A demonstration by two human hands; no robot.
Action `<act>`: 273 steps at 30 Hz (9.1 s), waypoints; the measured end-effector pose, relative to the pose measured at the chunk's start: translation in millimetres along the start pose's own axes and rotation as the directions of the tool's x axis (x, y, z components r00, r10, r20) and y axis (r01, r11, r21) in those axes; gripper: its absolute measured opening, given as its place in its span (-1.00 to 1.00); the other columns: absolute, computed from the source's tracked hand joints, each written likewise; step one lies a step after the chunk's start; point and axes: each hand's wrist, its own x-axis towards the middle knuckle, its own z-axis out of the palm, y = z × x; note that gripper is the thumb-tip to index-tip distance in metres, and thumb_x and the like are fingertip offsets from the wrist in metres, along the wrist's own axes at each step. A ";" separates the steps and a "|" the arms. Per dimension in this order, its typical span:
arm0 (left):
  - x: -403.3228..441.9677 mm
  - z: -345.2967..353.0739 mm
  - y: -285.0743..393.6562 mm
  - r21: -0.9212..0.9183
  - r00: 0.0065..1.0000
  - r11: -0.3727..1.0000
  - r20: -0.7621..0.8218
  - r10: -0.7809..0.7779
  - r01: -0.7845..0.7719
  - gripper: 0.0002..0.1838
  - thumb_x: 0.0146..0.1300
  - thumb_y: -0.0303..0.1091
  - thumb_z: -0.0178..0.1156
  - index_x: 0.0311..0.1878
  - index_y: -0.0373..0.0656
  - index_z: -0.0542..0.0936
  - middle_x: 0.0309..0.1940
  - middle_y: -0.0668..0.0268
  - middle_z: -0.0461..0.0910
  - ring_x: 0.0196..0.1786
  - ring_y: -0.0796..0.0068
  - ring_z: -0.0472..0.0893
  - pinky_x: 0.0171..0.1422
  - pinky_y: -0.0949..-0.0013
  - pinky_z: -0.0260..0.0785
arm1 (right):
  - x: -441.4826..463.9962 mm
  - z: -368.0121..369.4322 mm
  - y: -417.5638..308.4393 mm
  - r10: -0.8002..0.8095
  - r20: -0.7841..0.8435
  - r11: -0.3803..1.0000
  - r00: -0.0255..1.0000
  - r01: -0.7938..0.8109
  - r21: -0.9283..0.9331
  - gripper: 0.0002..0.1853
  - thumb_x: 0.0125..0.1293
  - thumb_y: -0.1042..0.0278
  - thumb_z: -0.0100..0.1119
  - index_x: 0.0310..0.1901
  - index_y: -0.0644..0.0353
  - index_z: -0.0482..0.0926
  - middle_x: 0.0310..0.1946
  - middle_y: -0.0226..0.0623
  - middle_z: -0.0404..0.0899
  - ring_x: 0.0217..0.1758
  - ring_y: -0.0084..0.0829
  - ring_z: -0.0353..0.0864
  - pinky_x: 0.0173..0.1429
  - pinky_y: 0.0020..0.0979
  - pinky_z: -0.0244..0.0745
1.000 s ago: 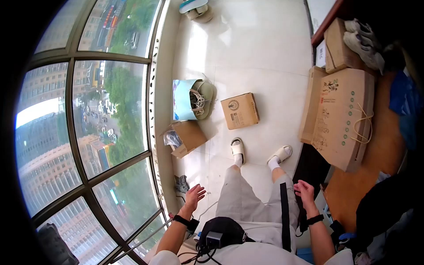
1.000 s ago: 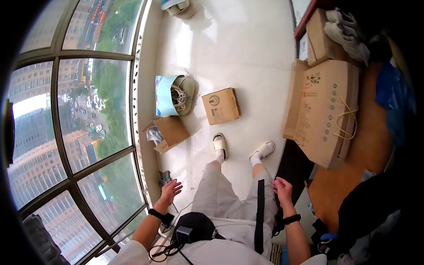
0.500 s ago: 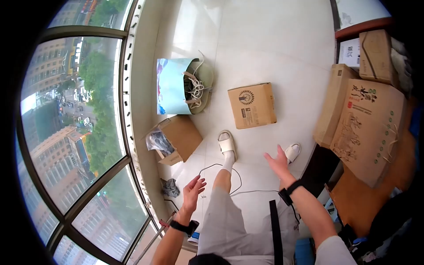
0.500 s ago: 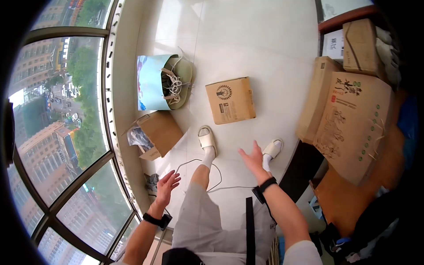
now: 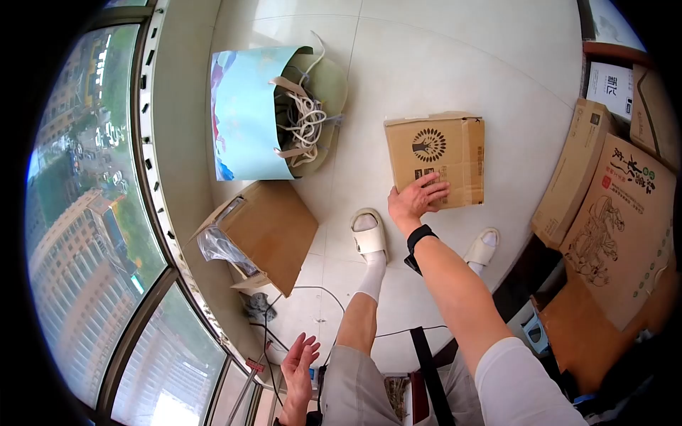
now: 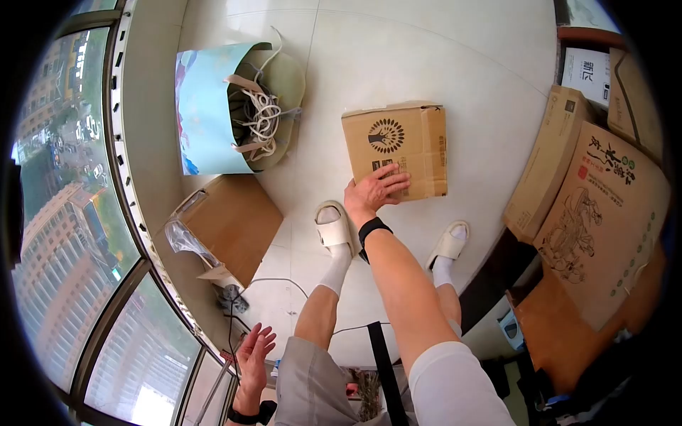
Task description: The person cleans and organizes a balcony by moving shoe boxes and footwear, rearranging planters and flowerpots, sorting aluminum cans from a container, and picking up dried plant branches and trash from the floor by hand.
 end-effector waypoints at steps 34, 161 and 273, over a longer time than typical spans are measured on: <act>-33.5 84.4 21.3 0.040 0.979 0.989 0.151 0.135 -0.142 -0.41 0.27 -0.21 0.14 0.25 -0.38 0.26 0.05 0.06 0.48 0.02 0.30 0.55 0.07 0.36 0.41 | -34.8 -87.3 154.3 -0.790 -0.141 0.552 0.597 0.791 0.264 -0.91 0.05 0.56 0.04 -0.39 0.21 0.37 -0.45 -0.13 0.46 -0.37 -0.11 0.54 -0.36 -0.14 0.43; -223.9 161.7 172.2 0.348 0.931 0.890 0.314 0.185 -0.294 -0.48 0.21 -0.25 0.15 0.20 -0.29 0.35 -0.20 0.18 0.58 -0.26 0.39 0.61 -0.26 0.42 0.44 | 62.1 -770.6 598.7 -0.258 -0.769 0.790 0.585 0.586 0.182 -0.83 0.15 0.41 0.12 -0.42 0.30 0.35 -0.46 0.03 0.46 -0.32 0.07 0.47 -0.32 -0.11 0.35; -117.2 -22.2 -55.4 0.621 0.989 0.774 0.013 0.149 -0.124 -0.55 0.29 -0.13 0.06 0.11 -0.26 0.39 -0.12 0.14 0.55 -0.17 0.28 0.59 -0.19 0.33 0.44 | -68.9 -122.8 714.1 -0.015 -0.147 0.574 0.989 0.129 0.809 -0.74 0.17 0.28 0.14 -0.16 0.25 0.58 -0.30 -0.10 0.61 -0.18 -0.21 0.61 -0.12 -0.31 0.48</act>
